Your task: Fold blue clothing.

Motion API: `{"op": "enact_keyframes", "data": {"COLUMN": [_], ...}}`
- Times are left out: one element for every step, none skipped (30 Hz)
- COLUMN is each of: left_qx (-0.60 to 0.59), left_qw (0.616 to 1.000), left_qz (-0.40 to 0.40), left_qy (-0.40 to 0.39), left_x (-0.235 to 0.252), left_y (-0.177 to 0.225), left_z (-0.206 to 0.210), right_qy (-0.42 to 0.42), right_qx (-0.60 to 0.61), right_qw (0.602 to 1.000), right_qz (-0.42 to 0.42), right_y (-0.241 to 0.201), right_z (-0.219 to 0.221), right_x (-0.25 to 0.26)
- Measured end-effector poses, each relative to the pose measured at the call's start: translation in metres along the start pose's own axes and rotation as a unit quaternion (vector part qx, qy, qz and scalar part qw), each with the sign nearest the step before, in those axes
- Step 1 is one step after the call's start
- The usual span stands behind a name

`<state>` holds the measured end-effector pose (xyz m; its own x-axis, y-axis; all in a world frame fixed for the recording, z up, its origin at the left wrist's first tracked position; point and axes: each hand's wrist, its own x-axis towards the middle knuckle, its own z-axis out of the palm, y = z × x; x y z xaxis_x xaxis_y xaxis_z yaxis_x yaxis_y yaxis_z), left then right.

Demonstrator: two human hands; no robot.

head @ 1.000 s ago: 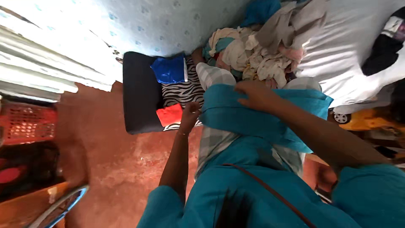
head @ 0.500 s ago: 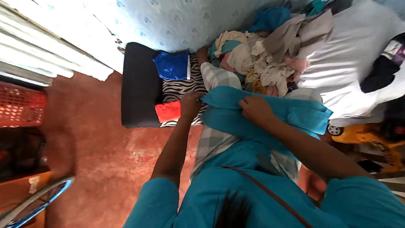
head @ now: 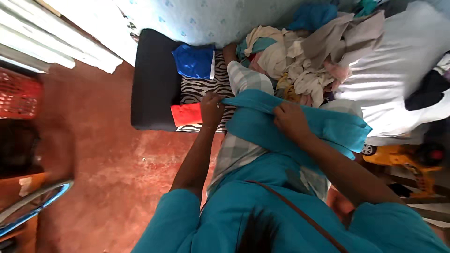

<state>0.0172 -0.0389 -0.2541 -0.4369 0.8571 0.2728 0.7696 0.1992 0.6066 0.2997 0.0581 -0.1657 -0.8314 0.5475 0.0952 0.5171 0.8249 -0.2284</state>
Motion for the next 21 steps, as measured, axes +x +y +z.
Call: {"op": "enact_keyframes", "data": {"left_qx": [-0.004, -0.012, -0.017, -0.021, -0.022, -0.019, -0.018, -0.024, -0.034, -0.044, -0.053, -0.062, -0.074, -0.085, -0.092, -0.093, -0.09, -0.089, -0.078, -0.06, -0.034], "left_qw": [0.999, 0.994, 0.986, 0.974, 0.958, 0.943, 0.935, 0.936, 0.946, 0.959, 0.971, 0.978, 0.98, 0.976, 0.966, 0.953, 0.942, 0.936, 0.932, 0.929, 0.927], "left_qz": [-0.038, -0.078, -0.121, -0.161, -0.194, -0.215, -0.219, -0.21, -0.184, -0.143, -0.088, -0.026, 0.037, 0.102, 0.16, 0.205, 0.234, 0.249, 0.258, 0.265, 0.279], "left_qy": [-0.036, -0.073, -0.111, -0.161, -0.21, -0.251, -0.277, -0.28, -0.264, -0.242, -0.218, -0.197, -0.182, -0.173, -0.182, -0.204, -0.223, -0.234, -0.242, -0.25, -0.251], "left_x": [-0.007, -0.011, -0.013, -0.013, -0.011, -0.009, -0.008, -0.007, -0.01, -0.013, -0.018, -0.022, -0.026, -0.027, -0.027, -0.026, -0.024, -0.02, -0.015, -0.01, -0.006], "left_y": [-0.002, -0.001, 0.002, 0.007, 0.013, 0.019, 0.027, 0.038, 0.051, 0.062, 0.072, 0.081, 0.089, 0.095, 0.1, 0.104, 0.105, 0.106, 0.104, 0.101, 0.096], "left_z": [0.007, 0.01, 0.01, 0.007, 0.002, -0.003, -0.009, -0.018, -0.025, -0.032, -0.035, -0.035, -0.034, -0.032, -0.029, -0.028, -0.027, -0.029, -0.033, -0.038, -0.041], "right_qy": [0.003, 0.007, 0.005, -0.009, -0.039, -0.066, -0.093, -0.116, -0.133, -0.144, -0.15, -0.152, -0.151, -0.15, -0.151, -0.156, -0.17, -0.182, -0.189, -0.188, -0.187], "right_qx": [-0.004, -0.002, 0.006, 0.023, 0.042, 0.052, 0.054, 0.06, 0.076, 0.103, 0.142, 0.183, 0.219, 0.247, 0.266, 0.275, 0.274, 0.267, 0.258, 0.25, 0.246], "right_qw": [1.0, 1.0, 1.0, 1.0, 0.998, 0.995, 0.991, 0.987, 0.981, 0.974, 0.965, 0.954, 0.942, 0.933, 0.928, 0.927, 0.928, 0.932, 0.938, 0.944, 0.948], "right_qz": [0.001, 0.004, 0.008, 0.017, 0.035, 0.054, 0.074, 0.095, 0.117, 0.138, 0.161, 0.184, 0.203, 0.214, 0.213, 0.202, 0.188, 0.163, 0.132, 0.103, 0.078], "right_y": [-0.001, -0.003, -0.006, -0.009, -0.013, -0.016, -0.02, -0.024, -0.028, -0.031, -0.034, -0.036, -0.037, -0.037, -0.037, -0.038, -0.039, -0.04, -0.041, -0.042, -0.043], "right_z": [0.003, 0.004, 0.004, 0.003, 0.001, 0.0, 0.0, -0.001, -0.002, -0.002, -0.003, -0.004, -0.006, -0.007, -0.007, -0.008, -0.01, -0.012, -0.012, -0.012, -0.012], "right_x": [-0.001, -0.002, -0.003, -0.004, -0.005, -0.005, -0.004, -0.003, -0.001, 0.0, 0.002, 0.004, 0.006, 0.008, 0.01, 0.01, 0.009, 0.008, 0.006, 0.004, 0.002]}}
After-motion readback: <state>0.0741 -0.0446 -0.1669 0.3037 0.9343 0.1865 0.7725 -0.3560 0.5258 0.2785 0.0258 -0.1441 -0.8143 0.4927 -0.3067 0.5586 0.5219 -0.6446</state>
